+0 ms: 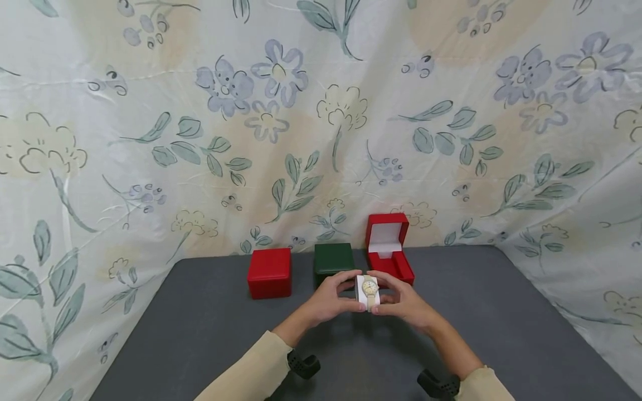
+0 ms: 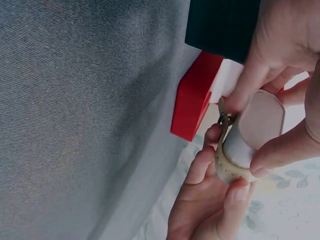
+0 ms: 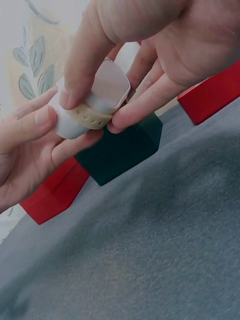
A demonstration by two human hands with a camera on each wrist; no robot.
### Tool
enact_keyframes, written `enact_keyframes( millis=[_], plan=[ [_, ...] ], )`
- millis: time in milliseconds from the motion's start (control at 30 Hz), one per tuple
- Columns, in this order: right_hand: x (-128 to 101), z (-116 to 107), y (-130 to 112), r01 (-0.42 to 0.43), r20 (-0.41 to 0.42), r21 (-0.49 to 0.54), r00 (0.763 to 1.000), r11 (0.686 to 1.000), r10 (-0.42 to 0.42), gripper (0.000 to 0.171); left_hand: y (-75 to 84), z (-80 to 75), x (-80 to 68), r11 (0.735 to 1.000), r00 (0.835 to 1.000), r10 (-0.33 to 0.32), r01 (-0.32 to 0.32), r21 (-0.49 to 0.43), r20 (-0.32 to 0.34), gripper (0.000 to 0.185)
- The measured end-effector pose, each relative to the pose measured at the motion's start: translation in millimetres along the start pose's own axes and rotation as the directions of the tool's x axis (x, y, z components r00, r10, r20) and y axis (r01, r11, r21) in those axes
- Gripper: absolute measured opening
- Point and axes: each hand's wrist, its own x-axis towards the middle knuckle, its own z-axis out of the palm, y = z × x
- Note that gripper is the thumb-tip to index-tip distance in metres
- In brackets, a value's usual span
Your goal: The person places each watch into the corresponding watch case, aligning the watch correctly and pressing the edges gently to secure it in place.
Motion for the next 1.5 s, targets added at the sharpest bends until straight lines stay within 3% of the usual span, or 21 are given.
enact_keyframes(
  millis=[167,367,500,700,900,1033,1300,1500],
  plan=[
    [-2.3,-5.3,2.7,-0.01,-0.027,-0.043,1.0,0.999,0.009,0.078,-0.4,5.3,8.2,0.995,0.999,0.017,-0.014,0.102,-0.035,0.071],
    [-8.7,-11.5,0.5,-0.013,-0.172,-0.182,0.985,0.983,-0.019,0.078,4.0,14.1,25.4,0.984,0.996,0.003,0.013,0.179,-0.09,0.074],
    [-11.3,-16.3,-1.2,0.005,-0.25,-0.19,0.967,0.982,-0.053,0.072,9.3,19.5,39.0,0.975,0.992,-0.014,0.043,0.22,-0.129,0.075],
    [-11.7,-23.6,-3.2,0.005,-0.381,-0.246,0.919,0.969,-0.101,0.054,17.7,27.4,63.1,0.95,0.99,0.012,0.032,0.311,-0.139,0.075],
    [-9.0,-29.5,-5.8,-0.099,-0.534,-0.22,0.844,0.97,-0.035,0.043,23.1,35.5,88.4,0.89,0.986,0.03,0.048,0.454,-0.165,0.071],
    [-5.1,-32.9,-6.3,-0.106,-0.577,-0.174,0.817,0.979,-0.015,0.042,20.1,41.3,104.9,0.852,0.979,0.03,0.08,0.517,-0.2,0.07],
    [6.2,-38.7,4.5,-0.11,-0.59,-0.128,0.807,0.986,0.014,0.044,8.9,49.6,122.2,0.819,0.973,0.014,0.122,0.56,-0.232,0.069],
    [11.0,-40.3,10.0,-0.158,-0.566,-0.167,0.824,0.973,0.037,0.052,3.4,50.4,126.5,0.784,0.972,-0.008,0.152,0.602,-0.234,0.069]
  ],
)
